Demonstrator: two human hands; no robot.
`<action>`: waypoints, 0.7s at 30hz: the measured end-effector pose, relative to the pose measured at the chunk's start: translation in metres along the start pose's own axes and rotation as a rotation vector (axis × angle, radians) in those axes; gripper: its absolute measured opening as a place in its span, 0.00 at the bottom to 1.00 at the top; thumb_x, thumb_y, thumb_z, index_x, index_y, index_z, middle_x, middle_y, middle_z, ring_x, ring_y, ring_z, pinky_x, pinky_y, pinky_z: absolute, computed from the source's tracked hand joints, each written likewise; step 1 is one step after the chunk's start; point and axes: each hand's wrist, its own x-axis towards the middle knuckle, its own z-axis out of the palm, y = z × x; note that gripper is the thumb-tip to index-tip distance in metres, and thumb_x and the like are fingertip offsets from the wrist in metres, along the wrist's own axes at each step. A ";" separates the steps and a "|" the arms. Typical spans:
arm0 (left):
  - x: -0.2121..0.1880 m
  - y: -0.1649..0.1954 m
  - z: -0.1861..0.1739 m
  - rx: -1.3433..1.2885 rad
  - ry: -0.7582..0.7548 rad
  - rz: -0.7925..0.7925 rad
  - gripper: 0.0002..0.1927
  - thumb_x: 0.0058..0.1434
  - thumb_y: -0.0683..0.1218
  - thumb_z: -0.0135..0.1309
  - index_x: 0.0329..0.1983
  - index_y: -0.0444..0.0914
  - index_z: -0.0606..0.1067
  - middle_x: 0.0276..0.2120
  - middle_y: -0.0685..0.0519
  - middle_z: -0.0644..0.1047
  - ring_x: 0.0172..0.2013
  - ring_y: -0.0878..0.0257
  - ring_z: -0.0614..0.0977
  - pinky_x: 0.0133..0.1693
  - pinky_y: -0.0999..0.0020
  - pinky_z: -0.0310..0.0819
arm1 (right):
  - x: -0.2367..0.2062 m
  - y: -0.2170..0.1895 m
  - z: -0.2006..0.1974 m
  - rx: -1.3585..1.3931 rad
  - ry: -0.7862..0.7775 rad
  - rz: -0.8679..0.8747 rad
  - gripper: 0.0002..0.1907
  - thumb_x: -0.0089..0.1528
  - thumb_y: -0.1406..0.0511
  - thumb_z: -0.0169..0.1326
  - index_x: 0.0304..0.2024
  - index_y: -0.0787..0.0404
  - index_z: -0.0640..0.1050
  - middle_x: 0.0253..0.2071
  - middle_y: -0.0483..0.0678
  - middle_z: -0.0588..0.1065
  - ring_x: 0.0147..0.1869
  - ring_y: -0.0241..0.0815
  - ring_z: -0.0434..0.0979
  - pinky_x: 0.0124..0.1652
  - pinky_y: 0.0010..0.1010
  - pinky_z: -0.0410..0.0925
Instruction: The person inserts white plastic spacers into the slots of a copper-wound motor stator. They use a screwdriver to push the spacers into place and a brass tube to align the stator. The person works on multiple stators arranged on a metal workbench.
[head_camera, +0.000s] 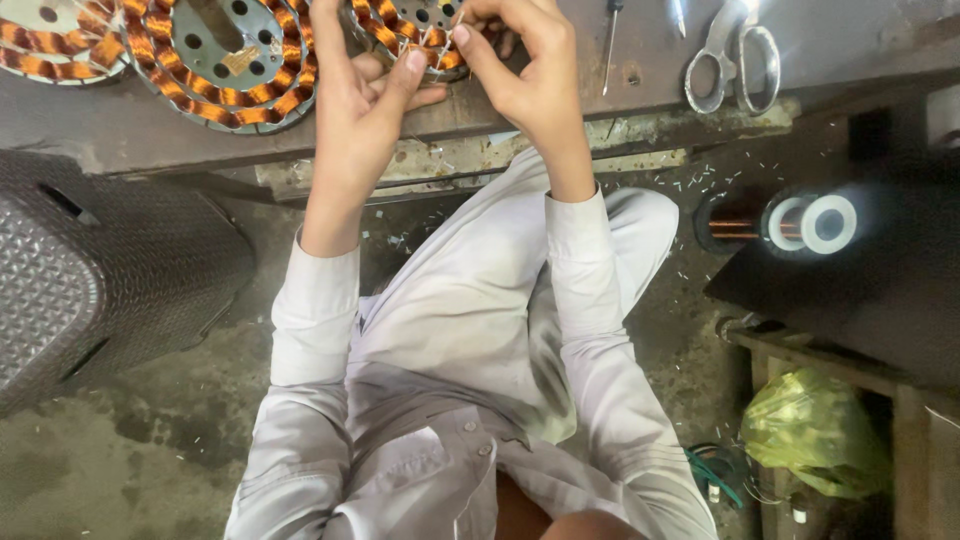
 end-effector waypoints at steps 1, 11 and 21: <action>0.000 0.003 0.001 -0.013 -0.006 0.007 0.39 0.82 0.36 0.53 0.79 0.45 0.40 0.46 0.45 0.80 0.48 0.62 0.84 0.51 0.62 0.89 | 0.001 0.002 0.001 0.003 -0.003 0.009 0.04 0.67 0.72 0.63 0.43 0.62 0.81 0.38 0.42 0.79 0.38 0.32 0.72 0.38 0.25 0.65; -0.007 0.024 0.001 0.056 -0.026 0.003 0.38 0.80 0.30 0.49 0.81 0.43 0.44 0.81 0.50 0.44 0.53 0.62 0.81 0.53 0.65 0.83 | 0.006 -0.003 0.004 -0.089 -0.005 -0.093 0.06 0.64 0.68 0.63 0.41 0.59 0.78 0.37 0.44 0.73 0.42 0.42 0.70 0.45 0.33 0.64; -0.020 0.030 0.003 0.071 -0.040 -0.006 0.38 0.80 0.33 0.53 0.81 0.38 0.44 0.82 0.46 0.46 0.45 0.61 0.82 0.52 0.63 0.85 | 0.005 -0.013 0.004 -0.060 -0.063 -0.128 0.06 0.61 0.67 0.60 0.40 0.55 0.77 0.37 0.39 0.73 0.42 0.38 0.69 0.46 0.31 0.66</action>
